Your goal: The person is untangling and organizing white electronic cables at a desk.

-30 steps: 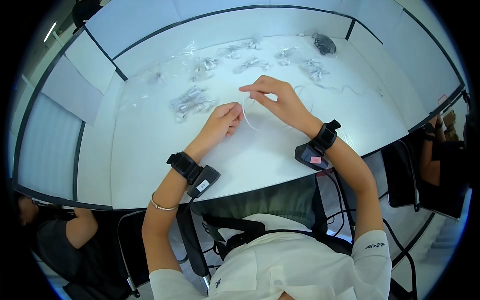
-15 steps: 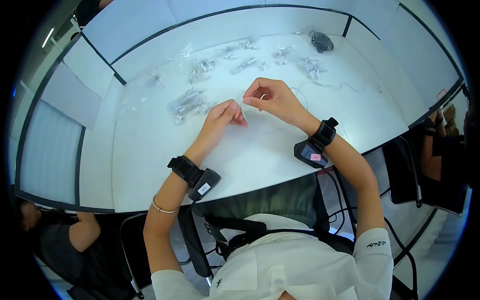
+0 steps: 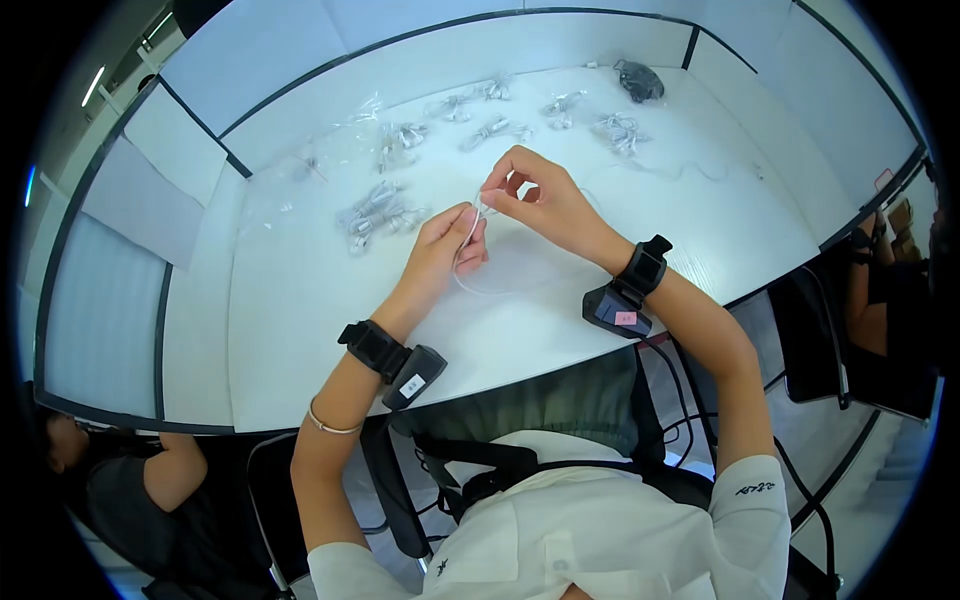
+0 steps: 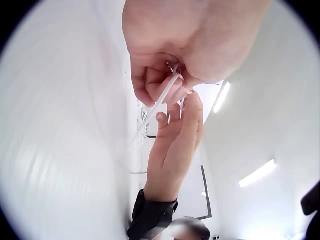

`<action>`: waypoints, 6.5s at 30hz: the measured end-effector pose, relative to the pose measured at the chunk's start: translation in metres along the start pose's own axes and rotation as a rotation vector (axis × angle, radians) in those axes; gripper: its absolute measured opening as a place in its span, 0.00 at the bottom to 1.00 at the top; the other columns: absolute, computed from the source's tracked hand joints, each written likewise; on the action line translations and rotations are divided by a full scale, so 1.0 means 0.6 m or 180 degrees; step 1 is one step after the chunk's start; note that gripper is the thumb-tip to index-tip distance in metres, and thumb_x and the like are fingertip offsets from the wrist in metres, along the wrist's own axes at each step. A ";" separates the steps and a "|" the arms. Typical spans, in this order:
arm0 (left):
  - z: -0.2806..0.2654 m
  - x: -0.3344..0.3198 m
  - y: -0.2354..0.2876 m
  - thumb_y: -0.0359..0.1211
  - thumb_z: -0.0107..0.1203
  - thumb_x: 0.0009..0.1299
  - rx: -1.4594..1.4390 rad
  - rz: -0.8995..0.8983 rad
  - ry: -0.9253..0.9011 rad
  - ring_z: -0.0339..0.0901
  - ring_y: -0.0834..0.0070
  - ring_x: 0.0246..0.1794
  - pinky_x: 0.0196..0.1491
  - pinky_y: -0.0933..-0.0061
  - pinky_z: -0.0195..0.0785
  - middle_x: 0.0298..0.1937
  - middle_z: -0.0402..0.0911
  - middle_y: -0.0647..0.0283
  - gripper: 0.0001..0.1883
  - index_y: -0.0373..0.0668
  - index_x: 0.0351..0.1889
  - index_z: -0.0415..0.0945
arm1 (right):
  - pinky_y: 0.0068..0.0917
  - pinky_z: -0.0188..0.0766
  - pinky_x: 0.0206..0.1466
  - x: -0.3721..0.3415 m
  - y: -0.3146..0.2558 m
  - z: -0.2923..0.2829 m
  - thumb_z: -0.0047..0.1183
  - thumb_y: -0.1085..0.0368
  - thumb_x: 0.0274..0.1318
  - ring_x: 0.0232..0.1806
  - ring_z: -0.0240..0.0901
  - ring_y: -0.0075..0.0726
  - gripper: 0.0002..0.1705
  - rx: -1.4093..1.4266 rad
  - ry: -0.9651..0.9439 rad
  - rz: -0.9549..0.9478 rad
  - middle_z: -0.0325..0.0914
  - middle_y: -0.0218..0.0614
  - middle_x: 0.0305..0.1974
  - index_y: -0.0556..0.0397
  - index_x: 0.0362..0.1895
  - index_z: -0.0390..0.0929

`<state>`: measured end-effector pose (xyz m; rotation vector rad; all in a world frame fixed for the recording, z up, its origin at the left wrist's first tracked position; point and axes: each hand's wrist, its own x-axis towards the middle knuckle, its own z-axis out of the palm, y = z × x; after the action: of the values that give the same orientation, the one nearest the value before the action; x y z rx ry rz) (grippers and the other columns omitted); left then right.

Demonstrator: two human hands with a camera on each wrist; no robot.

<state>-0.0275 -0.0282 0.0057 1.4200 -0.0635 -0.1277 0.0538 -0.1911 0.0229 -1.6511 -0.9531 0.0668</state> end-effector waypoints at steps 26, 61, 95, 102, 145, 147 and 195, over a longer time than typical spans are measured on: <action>-0.010 -0.002 0.004 0.44 0.39 0.73 -0.0148 -0.0181 -0.0433 0.47 0.86 0.13 0.23 0.81 0.53 0.15 0.52 0.75 0.17 0.46 0.25 0.60 | 0.17 0.55 0.27 0.000 -0.007 -0.025 0.42 0.51 0.61 0.21 0.54 0.17 0.20 0.1369 -0.1406 0.1093 0.58 0.21 0.18 0.47 0.20 0.63; 0.001 0.003 0.001 0.44 0.39 0.73 0.0245 0.0005 -0.0134 0.47 0.86 0.15 0.22 0.83 0.45 0.17 0.51 0.76 0.18 0.42 0.27 0.65 | 0.15 0.58 0.18 -0.003 0.003 -0.001 0.48 0.56 0.58 0.12 0.61 0.18 0.20 0.1257 -0.0320 0.0826 0.67 0.27 0.13 0.56 0.19 0.75; -0.010 0.009 -0.001 0.36 0.35 0.75 -0.0775 0.0596 0.0735 0.62 0.76 0.28 0.36 0.77 0.59 0.26 0.62 0.66 0.13 0.43 0.28 0.58 | 0.22 0.67 0.32 -0.023 0.003 0.036 0.53 0.57 0.53 0.26 0.70 0.23 0.14 0.0018 -0.1598 0.0315 0.77 0.31 0.25 0.55 0.30 0.78; -0.012 0.010 -0.004 0.35 0.35 0.74 -0.0602 0.0497 0.0839 0.61 0.77 0.27 0.34 0.79 0.57 0.25 0.61 0.67 0.12 0.44 0.27 0.58 | 0.18 0.64 0.27 -0.025 -0.002 0.030 0.52 0.66 0.53 0.21 0.67 0.18 0.06 0.0484 -0.1686 0.0537 0.74 0.28 0.21 0.56 0.30 0.75; -0.012 0.004 -0.007 0.42 0.37 0.74 -0.0176 -0.0131 -0.0244 0.51 0.86 0.16 0.20 0.84 0.43 0.17 0.58 0.73 0.16 0.44 0.28 0.64 | 0.20 0.54 0.22 -0.008 0.015 0.014 0.53 0.68 0.50 0.18 0.54 0.20 0.06 -0.0095 -0.0130 -0.0148 0.61 0.27 0.15 0.54 0.30 0.70; -0.010 0.003 -0.004 0.42 0.37 0.74 -0.0191 -0.0106 -0.0197 0.49 0.86 0.17 0.20 0.84 0.41 0.17 0.57 0.73 0.15 0.45 0.28 0.64 | 0.20 0.54 0.22 -0.006 0.019 0.014 0.53 0.68 0.50 0.18 0.54 0.20 0.06 -0.0112 -0.0093 -0.0160 0.61 0.27 0.15 0.54 0.30 0.70; -0.013 0.007 -0.002 0.45 0.39 0.73 0.0007 -0.0414 -0.0323 0.48 0.89 0.16 0.20 0.85 0.39 0.19 0.56 0.78 0.15 0.46 0.31 0.65 | 0.16 0.63 0.30 -0.004 0.014 -0.001 0.50 0.67 0.55 0.27 0.65 0.17 0.06 0.0989 -0.0585 0.0563 0.73 0.28 0.27 0.58 0.33 0.71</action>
<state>-0.0226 -0.0215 0.0031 1.4192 -0.0550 -0.3073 0.0571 -0.1931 0.0148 -1.4520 -0.8810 0.4709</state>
